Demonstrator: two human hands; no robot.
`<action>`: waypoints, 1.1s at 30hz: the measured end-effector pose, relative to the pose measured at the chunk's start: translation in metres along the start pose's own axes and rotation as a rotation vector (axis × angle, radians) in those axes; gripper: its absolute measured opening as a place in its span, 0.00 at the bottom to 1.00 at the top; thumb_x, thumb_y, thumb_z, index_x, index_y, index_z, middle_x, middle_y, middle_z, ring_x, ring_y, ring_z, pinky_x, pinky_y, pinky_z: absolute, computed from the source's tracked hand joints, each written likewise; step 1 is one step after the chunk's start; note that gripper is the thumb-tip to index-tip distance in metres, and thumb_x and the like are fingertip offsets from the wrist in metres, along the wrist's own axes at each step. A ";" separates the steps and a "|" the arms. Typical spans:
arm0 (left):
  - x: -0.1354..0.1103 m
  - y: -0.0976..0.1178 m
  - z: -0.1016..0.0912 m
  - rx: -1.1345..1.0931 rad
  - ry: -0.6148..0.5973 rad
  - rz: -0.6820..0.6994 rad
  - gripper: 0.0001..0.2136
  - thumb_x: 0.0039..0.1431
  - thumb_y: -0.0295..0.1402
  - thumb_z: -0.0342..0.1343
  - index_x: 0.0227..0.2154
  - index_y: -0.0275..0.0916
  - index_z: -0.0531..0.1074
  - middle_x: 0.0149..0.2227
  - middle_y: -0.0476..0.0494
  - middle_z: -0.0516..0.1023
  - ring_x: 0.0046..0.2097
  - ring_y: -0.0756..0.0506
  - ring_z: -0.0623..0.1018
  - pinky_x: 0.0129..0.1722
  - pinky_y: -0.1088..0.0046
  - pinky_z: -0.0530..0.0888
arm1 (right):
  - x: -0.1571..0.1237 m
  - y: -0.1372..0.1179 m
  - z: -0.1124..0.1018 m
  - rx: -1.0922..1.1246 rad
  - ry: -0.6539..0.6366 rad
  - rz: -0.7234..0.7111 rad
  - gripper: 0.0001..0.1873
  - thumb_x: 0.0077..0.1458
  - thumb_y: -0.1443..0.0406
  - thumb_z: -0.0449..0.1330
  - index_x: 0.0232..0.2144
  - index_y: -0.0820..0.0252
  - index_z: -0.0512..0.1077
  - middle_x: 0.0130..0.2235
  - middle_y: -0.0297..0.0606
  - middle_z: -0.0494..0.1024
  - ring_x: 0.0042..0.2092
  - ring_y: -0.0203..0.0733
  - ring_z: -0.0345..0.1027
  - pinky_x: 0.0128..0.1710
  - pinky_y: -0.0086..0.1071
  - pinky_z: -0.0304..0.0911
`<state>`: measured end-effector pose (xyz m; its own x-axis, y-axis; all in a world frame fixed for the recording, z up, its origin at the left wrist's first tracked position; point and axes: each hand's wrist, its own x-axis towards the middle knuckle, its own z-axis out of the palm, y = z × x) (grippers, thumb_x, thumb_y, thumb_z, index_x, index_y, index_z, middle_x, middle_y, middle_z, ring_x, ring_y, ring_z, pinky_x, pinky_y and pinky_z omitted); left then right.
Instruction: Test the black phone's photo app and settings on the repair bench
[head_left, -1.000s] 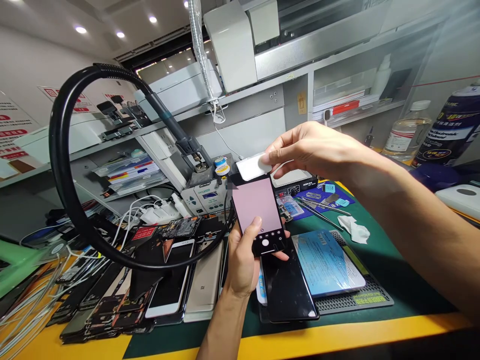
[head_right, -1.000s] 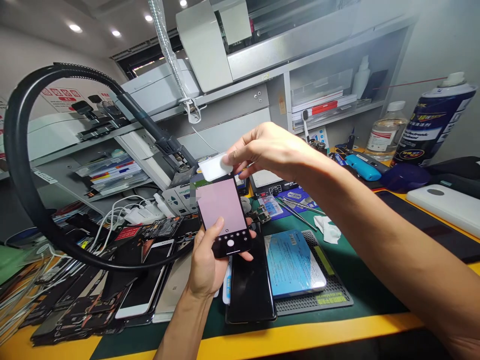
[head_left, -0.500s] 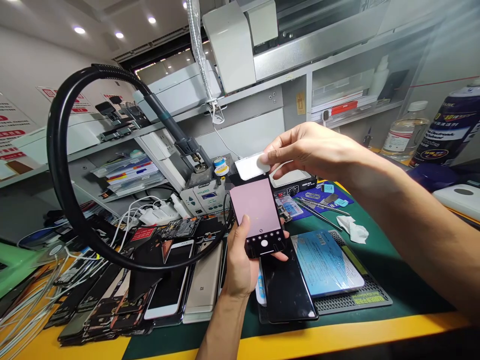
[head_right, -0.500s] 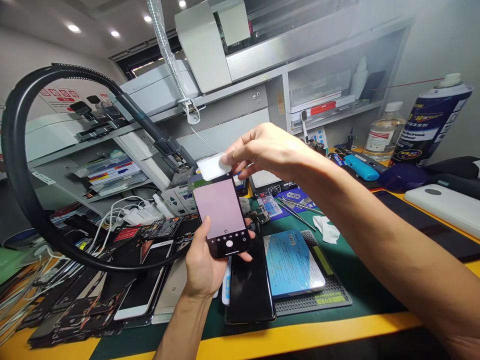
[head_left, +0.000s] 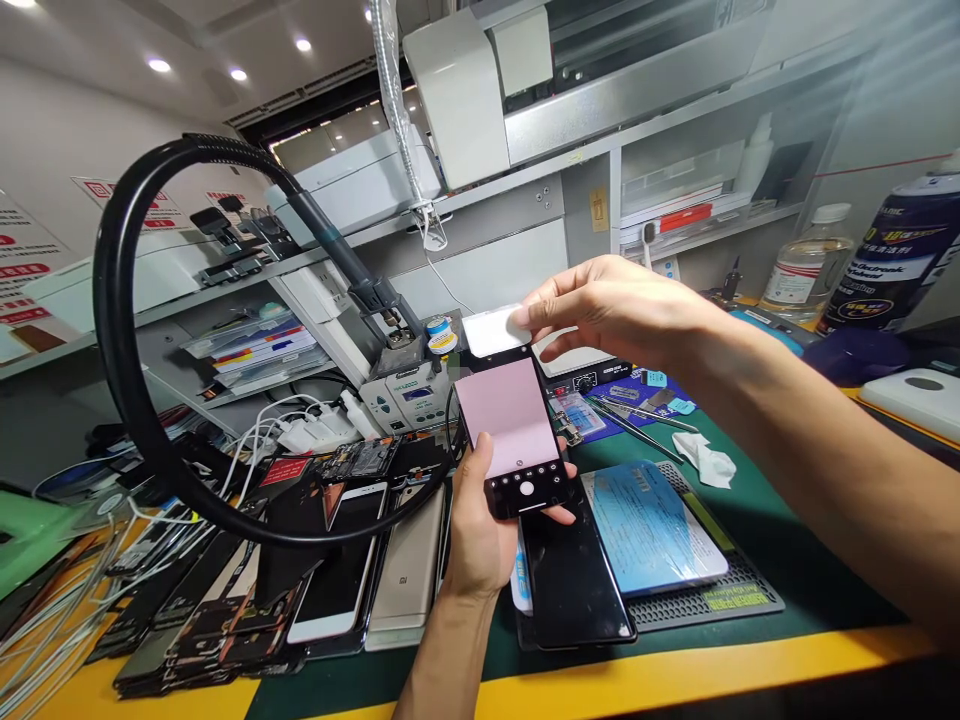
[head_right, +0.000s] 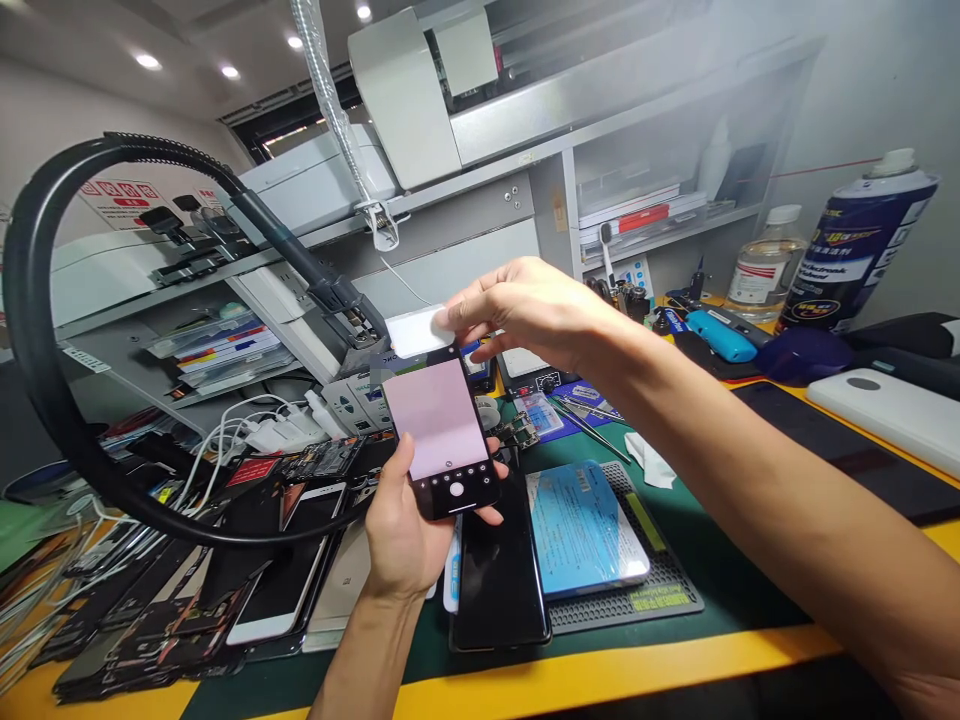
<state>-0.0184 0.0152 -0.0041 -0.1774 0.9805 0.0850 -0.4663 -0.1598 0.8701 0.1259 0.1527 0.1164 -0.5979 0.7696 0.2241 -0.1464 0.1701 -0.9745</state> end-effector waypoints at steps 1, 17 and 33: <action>0.000 0.000 0.000 0.002 -0.002 -0.001 0.26 0.68 0.49 0.50 0.53 0.28 0.74 0.42 0.28 0.84 0.41 0.31 0.85 0.23 0.63 0.82 | 0.001 0.001 0.000 0.017 -0.006 0.000 0.04 0.47 0.69 0.72 0.23 0.59 0.83 0.35 0.43 0.83 0.35 0.39 0.74 0.33 0.29 0.75; 0.000 0.001 0.000 -0.007 -0.015 -0.003 0.28 0.69 0.51 0.48 0.52 0.29 0.75 0.43 0.27 0.84 0.41 0.31 0.84 0.23 0.62 0.82 | -0.001 0.000 0.007 0.053 -0.076 0.090 0.04 0.49 0.69 0.72 0.23 0.59 0.84 0.38 0.45 0.84 0.41 0.45 0.78 0.37 0.32 0.77; 0.001 0.001 -0.003 -0.045 -0.040 0.003 0.29 0.68 0.53 0.48 0.56 0.32 0.74 0.43 0.29 0.85 0.41 0.33 0.85 0.24 0.63 0.83 | 0.000 0.000 0.008 0.079 -0.093 0.132 0.04 0.44 0.70 0.73 0.22 0.60 0.82 0.39 0.45 0.84 0.42 0.46 0.78 0.38 0.31 0.77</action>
<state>-0.0210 0.0154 -0.0046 -0.1450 0.9835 0.1077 -0.5041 -0.1671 0.8473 0.1197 0.1477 0.1165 -0.6861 0.7209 0.0976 -0.1212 0.0191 -0.9924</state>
